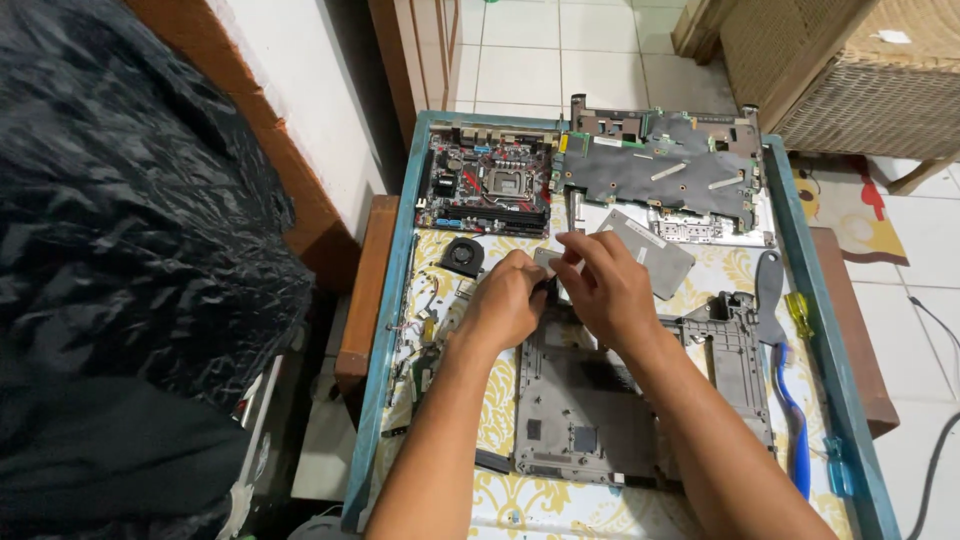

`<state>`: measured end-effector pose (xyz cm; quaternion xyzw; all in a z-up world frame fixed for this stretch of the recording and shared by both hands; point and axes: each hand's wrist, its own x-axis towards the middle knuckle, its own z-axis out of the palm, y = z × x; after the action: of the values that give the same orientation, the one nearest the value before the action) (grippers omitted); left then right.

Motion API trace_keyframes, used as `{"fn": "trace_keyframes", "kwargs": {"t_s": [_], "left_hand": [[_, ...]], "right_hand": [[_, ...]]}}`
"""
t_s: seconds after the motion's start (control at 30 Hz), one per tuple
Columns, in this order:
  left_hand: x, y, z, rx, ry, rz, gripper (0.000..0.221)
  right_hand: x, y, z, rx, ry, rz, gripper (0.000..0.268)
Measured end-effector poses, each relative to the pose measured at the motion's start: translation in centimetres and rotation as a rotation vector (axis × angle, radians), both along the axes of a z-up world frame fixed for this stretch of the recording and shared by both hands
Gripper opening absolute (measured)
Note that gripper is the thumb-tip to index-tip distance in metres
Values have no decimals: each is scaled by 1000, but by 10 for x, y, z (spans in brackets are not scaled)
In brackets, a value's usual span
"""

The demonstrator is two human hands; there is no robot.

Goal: The person uses a screwdriver to remove screws from a disassembled laptop chassis on a work tray, then holds the chassis up and brushes its underside, edges and openings with a toothbrush, rotating it to clean different sides.

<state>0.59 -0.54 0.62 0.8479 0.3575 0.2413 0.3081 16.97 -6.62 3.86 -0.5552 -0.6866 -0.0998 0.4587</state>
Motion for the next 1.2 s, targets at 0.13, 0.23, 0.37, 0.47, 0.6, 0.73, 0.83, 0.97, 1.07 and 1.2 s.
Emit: {"fn": "trace_keyframes", "kwargs": {"t_s": [0.13, 0.23, 0.37, 0.47, 0.6, 0.73, 0.83, 0.97, 1.07, 1.2], "left_hand": [[-2, 1, 8, 10, 42, 26, 24], [-2, 2, 16, 27, 49, 13, 29], [-2, 0, 17, 10, 45, 12, 25], [-4, -3, 22, 19, 53, 23, 26], [-5, -4, 19, 23, 29, 54, 25], [-4, -3, 15, 32, 43, 71, 24], [-5, -3, 16, 6, 66, 72, 22], [-4, -5, 14, 54, 45, 76, 28], [-1, -4, 7, 85, -38, 62, 35], [7, -5, 8, 187, -272, 24, 31]], "right_hand": [[-6, -5, 15, 4, -23, -42, 32], [-10, -8, 26, -47, 90, 129, 38], [-1, -3, 9, 5, 1, -23, 37], [-2, -7, 19, -2, -11, -47, 28], [-9, -10, 31, -57, 73, 67, 30], [3, -4, 5, -1, -27, -87, 32], [-6, -9, 27, -1, -19, -42, 20], [-7, -8, 23, -22, 49, 55, 24], [0, -2, 8, 21, 8, -50, 25], [2, -8, 18, 13, -30, -61, 15]]}}
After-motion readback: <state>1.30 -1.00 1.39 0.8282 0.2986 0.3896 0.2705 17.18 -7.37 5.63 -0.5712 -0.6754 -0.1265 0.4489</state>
